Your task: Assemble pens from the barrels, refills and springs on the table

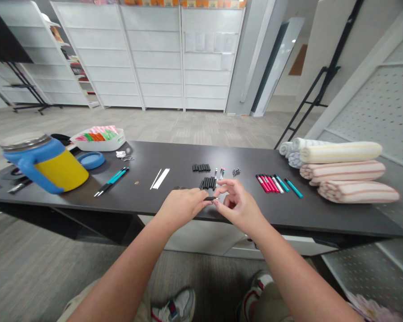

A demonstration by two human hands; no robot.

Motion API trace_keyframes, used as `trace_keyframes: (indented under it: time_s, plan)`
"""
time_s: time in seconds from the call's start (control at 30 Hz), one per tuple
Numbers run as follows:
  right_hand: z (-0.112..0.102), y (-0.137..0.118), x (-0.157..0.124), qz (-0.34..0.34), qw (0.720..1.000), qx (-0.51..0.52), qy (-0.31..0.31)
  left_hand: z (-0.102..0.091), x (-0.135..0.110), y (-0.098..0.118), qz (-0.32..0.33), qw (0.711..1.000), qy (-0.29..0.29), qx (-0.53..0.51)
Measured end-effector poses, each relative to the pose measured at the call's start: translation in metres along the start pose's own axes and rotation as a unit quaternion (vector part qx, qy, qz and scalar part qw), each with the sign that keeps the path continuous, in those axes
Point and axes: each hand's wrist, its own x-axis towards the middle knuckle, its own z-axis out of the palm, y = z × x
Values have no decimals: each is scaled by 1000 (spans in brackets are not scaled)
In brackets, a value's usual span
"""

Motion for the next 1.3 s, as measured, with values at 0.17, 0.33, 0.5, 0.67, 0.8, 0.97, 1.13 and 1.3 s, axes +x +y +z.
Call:
trace_keyframes:
  time_s: [0.17,0.33,0.5,0.67,0.8,0.97,1.13,1.3]
  plan:
    - [0,0,-1,-2,1000,-10,5,1,1,0,0,1000,4,0]
    - [-3,0,0,-36,997,-38,63,3,1,-1,-20,1000,23,0]
    - [-20,-2,8,-63,962,-194,183,4,2,-1,-50,998,43,4]
    - [-38,4,20,-156,900,-375,155,1,3,2,-85,995,57,-15]
    - [-41,11,25,-165,879,-428,131,-1,2,0,-97,991,71,-51]
    - [-35,15,25,-158,866,-463,108,-2,3,-9,-142,969,127,-159]
    - [-31,19,25,-152,843,-505,103,-5,2,-16,-190,932,181,-250]
    - [-37,22,23,-84,822,-522,214,-3,1,-21,-236,899,228,-289]
